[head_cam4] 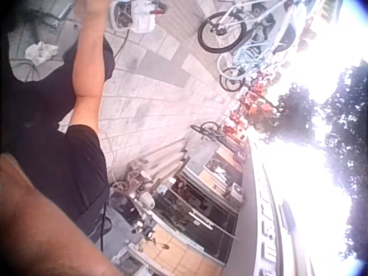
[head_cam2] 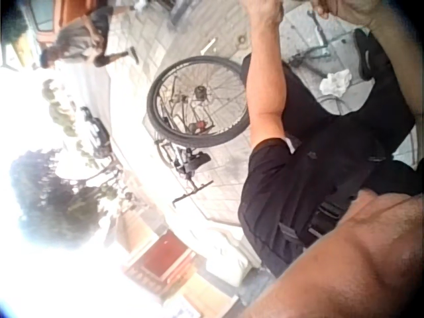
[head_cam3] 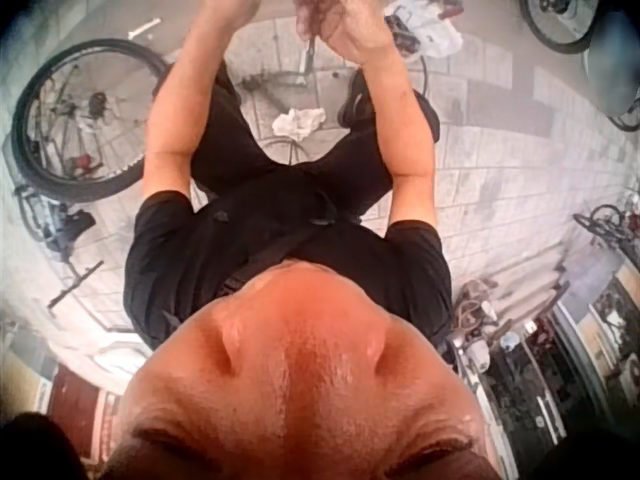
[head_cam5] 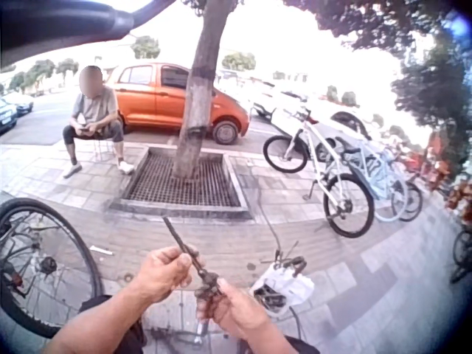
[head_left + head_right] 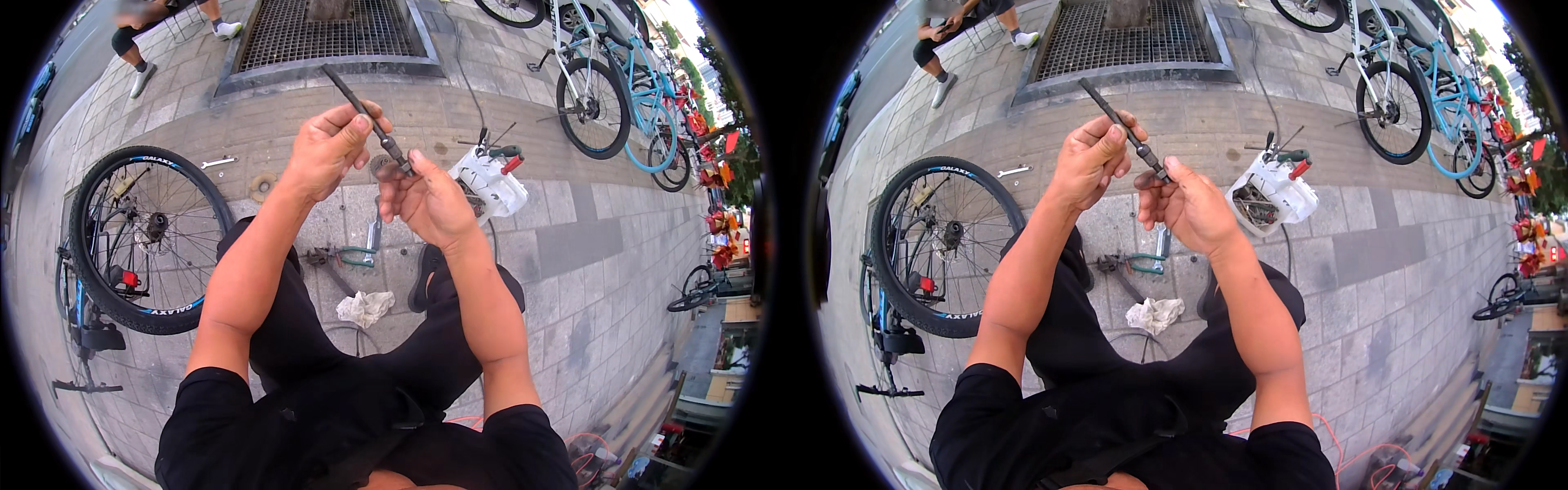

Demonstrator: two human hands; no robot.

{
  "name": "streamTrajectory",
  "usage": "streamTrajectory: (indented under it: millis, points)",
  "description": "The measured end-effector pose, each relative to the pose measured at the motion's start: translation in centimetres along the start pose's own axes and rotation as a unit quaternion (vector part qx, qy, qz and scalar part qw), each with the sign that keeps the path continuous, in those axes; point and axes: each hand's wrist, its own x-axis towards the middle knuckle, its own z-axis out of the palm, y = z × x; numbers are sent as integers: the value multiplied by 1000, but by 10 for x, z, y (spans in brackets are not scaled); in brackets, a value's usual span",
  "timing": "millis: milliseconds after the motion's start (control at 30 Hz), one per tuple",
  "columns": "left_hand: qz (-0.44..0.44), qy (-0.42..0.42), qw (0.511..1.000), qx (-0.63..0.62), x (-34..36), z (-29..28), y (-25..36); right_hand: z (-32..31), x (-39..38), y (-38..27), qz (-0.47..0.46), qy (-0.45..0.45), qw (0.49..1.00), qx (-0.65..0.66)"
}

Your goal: The person sits on the sidewalk and cleans a bicycle cable with a cloth. They then use pliers to grip and adjust the cable housing, repeatedly manipulating the tool and wiping the cable.

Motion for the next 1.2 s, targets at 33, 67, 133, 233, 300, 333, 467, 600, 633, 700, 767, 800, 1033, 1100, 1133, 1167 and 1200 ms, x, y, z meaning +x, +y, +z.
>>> streamTrajectory:
  millis: [33, 67, 133, 233, 300, 333, 467, 600, 633, 700, 767, 800, 1033, 1100, 1133, 1167, 1200]
  points:
    - [-1, -17, 1000, -7, 0, -1, 0, 1, 0, 1, 22, -28, 998, 42]
    - [-5, -13, 1000, -4, 0, -1, 0, 2, 0, 3, 32, -43, 995, 80]
    - [-11, -4, 1000, 1, 1, -1, 0, 2, 0, 9, 50, -73, 984, 157]
    - [-27, 42, 997, 51, 2, -1, -1, 0, 5, 10, -16, -25, 996, 81]
    - [-41, 83, 993, 75, 3, -2, -4, 8, 3, 7, -90, 81, 964, -235]
    - [-47, 102, 990, 87, 4, 0, -6, 11, 1, 5, -124, 132, 905, -386]
    - [-46, 152, 979, 127, 3, 6, -12, 10, 7, 19, -400, 201, 471, -760]
    - [-25, 139, 987, 72, 6, 1, -14, 15, 10, 15, -413, 212, 547, -696]
    - [-6, 117, 992, 43, 7, 0, -12, 26, 4, 12, -363, 216, 645, -637]
    - [4, 69, 997, 35, 6, 1, -7, 23, 1, 4, -228, 167, 847, -451]
    - [11, 30, 999, 31, 3, 2, -3, 6, -4, -2, -46, 58, 984, -165]
    - [17, 15, 999, 27, 3, 2, -3, 3, -4, -2, -18, 23, 996, -88]
    - [-12, 79, 993, 88, 3, 4, -2, -2, 3, 10, -71, 39, 991, -104]
    - [-28, 112, 988, 104, 4, 2, -5, -2, 6, 9, -112, 110, 940, -302]
    - [-36, 128, 985, 111, 5, 2, -7, -1, 7, 10, -226, 146, 835, -480]
    - [-53, 144, 982, 111, 6, 4, -7, 0, 9, 12, -327, 173, 682, -631]
    - [-70, 160, 978, 111, 7, 7, -7, 1, 11, 14, -409, 190, 490, -746]
